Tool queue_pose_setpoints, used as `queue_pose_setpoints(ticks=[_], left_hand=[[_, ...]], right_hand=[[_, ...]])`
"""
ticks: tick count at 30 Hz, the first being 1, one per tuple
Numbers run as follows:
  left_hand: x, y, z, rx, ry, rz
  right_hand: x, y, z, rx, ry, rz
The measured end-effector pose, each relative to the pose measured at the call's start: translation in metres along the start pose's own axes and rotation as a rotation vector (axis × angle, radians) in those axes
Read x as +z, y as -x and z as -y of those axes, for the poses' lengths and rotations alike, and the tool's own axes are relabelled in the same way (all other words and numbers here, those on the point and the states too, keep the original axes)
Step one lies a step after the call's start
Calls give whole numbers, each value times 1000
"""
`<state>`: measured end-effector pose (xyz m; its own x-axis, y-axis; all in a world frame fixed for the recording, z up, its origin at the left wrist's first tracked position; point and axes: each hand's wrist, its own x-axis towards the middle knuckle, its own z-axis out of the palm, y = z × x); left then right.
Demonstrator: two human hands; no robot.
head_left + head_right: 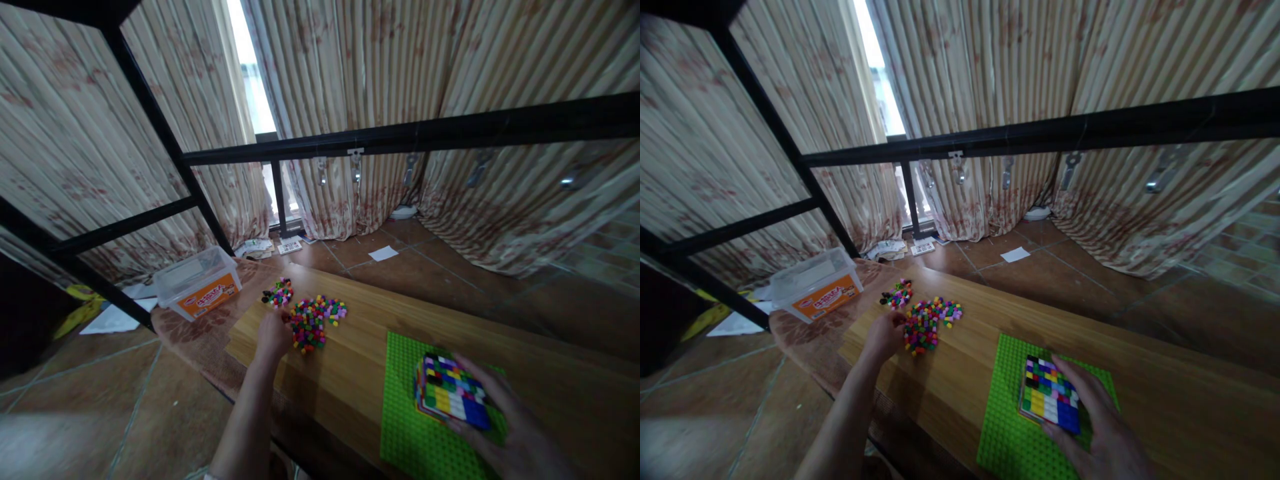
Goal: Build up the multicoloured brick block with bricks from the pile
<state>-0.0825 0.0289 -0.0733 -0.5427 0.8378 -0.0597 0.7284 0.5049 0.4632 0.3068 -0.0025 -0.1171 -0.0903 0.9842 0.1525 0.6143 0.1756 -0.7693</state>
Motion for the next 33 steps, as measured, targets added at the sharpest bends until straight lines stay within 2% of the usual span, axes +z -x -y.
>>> queue_pose_setpoints(ticks=[7, 12, 18, 21, 24, 26, 27, 30, 33], left_hand=[[3, 0, -4, 22, 74, 8], [3, 0, -5, 33, 185, -3], [6, -4, -2, 29, 417, -18], [3, 1, -10, 47, 578, 10], [0, 19, -29, 88, 840, 140], [1, 37, -46, 46, 1253, 387], [2, 46, -55, 24, 1372, 506], [11, 73, -80, -63, 1534, 754], [20, 92, -99, -84, 1574, 890]], right_hand=[[-1, -1, 1, -93, 45, -5], [-2, -1, 2, -111, 56, 2], [-3, -1, 2, -118, 73, 28], [-7, 1, 6, -120, 64, 48], [-15, 3, 19, -130, 49, -34], [-20, 6, 33, -139, -8, -149], [-21, 7, 41, -158, -66, -237], [-18, 11, 62, -212, -187, -393], [-9, 13, 75, -306, -195, -387]])
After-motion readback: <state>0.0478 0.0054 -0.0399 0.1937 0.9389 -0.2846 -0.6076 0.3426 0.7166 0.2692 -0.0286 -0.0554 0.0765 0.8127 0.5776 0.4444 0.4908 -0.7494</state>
